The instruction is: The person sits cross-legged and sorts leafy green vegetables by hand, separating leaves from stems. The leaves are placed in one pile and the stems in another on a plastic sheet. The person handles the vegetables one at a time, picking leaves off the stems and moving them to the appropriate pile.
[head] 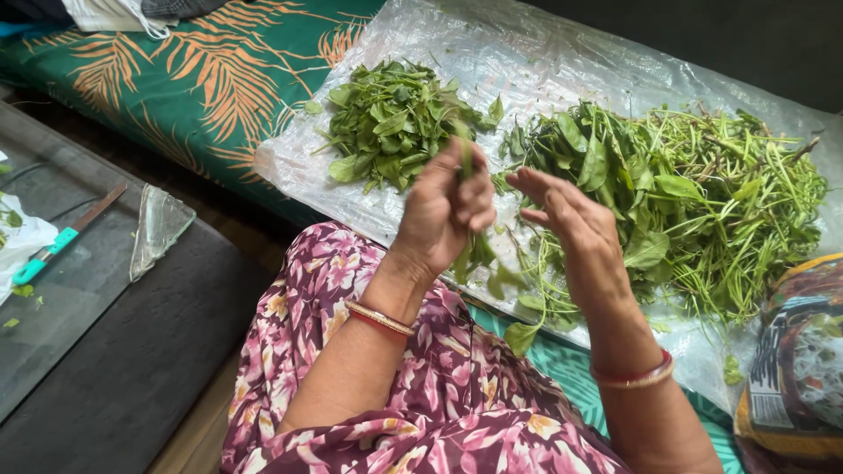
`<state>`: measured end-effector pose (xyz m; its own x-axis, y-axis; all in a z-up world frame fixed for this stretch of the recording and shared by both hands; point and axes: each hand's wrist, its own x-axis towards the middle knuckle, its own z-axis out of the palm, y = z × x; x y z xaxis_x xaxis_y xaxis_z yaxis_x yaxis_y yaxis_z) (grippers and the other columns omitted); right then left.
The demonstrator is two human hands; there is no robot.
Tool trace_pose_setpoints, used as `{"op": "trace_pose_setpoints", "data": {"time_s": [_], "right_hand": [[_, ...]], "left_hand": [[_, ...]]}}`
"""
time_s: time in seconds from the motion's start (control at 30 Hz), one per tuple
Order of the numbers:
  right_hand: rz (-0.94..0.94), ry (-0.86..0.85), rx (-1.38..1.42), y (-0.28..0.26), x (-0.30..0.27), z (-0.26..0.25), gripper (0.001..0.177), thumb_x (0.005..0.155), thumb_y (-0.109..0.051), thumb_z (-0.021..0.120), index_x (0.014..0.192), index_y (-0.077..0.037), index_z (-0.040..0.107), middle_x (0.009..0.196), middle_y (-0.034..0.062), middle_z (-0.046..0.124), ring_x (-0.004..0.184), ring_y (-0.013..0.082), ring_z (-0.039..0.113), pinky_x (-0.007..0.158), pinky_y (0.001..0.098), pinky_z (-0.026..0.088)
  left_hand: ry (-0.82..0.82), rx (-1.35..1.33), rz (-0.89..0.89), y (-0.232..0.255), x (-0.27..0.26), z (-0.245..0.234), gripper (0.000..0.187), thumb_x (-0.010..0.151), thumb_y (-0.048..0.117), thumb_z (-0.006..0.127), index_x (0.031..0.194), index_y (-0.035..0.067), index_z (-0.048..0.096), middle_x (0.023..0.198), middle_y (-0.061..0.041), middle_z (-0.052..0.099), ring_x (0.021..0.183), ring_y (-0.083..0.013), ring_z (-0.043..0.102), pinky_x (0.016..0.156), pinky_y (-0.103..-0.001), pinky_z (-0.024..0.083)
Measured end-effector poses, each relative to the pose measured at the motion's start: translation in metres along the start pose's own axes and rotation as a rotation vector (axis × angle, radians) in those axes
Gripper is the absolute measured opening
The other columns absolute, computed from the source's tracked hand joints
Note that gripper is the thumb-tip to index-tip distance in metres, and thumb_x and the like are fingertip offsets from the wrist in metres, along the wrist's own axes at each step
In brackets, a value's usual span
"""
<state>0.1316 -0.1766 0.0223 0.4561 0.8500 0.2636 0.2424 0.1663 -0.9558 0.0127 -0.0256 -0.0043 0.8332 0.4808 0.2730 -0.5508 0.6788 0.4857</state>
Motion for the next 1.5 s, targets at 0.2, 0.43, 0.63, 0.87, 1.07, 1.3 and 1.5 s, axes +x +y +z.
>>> {"op": "trace_pose_setpoints", "data": {"time_s": [0.2,0.43,0.63,0.87,1.07,1.3,1.5], "right_hand": [[0.013,-0.043,0.244,0.019,0.019,-0.005,0.027,0.108,-0.014,0.065,0.125,0.006,0.071,0.105,0.015,0.07,0.091,0.015,0.063,0.081,0.0294,0.052],[0.082,0.142,0.624,0.031,0.002,0.011,0.026,0.1,-0.008,0.06,0.123,-0.002,0.07,0.107,0.0097,0.077,0.079,0.0079,0.066,0.06,0.0211,0.046],[0.098,0.009,0.798,0.019,0.006,0.017,0.019,0.107,-0.017,0.062,0.109,0.001,0.067,0.088,0.0046,0.067,0.068,0.0065,0.056,0.06,0.021,0.044],[0.438,-0.244,0.715,0.031,0.009,-0.021,0.021,0.107,-0.019,0.065,0.095,-0.002,0.067,0.07,-0.0022,0.056,0.054,0.0044,0.051,0.044,0.0192,0.041],[-0.055,0.438,-0.503,0.006,0.023,-0.142,0.023,0.114,-0.019,0.055,0.099,-0.008,0.069,0.074,0.0014,0.064,0.057,0.0098,0.057,0.049,0.026,0.044],[-0.259,0.324,-1.233,0.005,0.026,-0.172,0.024,0.104,-0.014,0.058,0.116,-0.003,0.076,0.116,0.0175,0.075,0.105,0.0243,0.069,0.091,0.0338,0.054],[-0.118,-0.118,-0.417,0.024,0.01,-0.004,0.038,0.106,-0.023,0.053,0.139,-0.005,0.057,0.112,0.0077,0.068,0.092,0.0161,0.067,0.078,0.0323,0.058]], "left_hand": [[-0.032,0.243,-0.432,-0.001,-0.013,0.007,0.024,0.107,0.03,0.052,0.103,0.007,0.06,0.071,0.005,0.051,0.054,-0.0042,0.042,0.048,-0.019,0.037],[-0.011,0.423,-0.236,-0.008,-0.017,0.001,0.024,0.107,0.028,0.061,0.094,0.008,0.063,0.063,0.012,0.04,0.05,0.0015,0.031,0.042,-0.018,0.023],[-0.141,0.68,-0.135,-0.011,-0.031,0.006,0.029,0.107,0.03,0.06,0.087,0.01,0.066,0.062,0.011,0.042,0.052,-0.0013,0.034,0.045,-0.023,0.028],[-0.173,0.605,-0.292,-0.016,-0.038,0.003,0.027,0.103,0.021,0.061,0.081,0.008,0.069,0.055,0.008,0.045,0.046,-0.0027,0.034,0.043,-0.022,0.025],[0.134,0.073,-0.023,0.001,-0.011,-0.025,0.033,0.106,0.036,0.058,0.083,0.012,0.062,0.056,0.007,0.035,0.045,-0.0056,0.029,0.041,-0.023,0.022],[0.214,-0.228,0.176,0.012,0.014,-0.053,0.027,0.106,0.036,0.06,0.095,0.011,0.06,0.065,0.007,0.032,0.051,-0.0053,0.025,0.043,-0.024,0.02],[0.323,-0.218,0.204,-0.002,0.015,-0.056,0.028,0.104,0.038,0.059,0.097,0.011,0.057,0.068,0.003,0.039,0.055,-0.0094,0.031,0.046,-0.026,0.026]]}}
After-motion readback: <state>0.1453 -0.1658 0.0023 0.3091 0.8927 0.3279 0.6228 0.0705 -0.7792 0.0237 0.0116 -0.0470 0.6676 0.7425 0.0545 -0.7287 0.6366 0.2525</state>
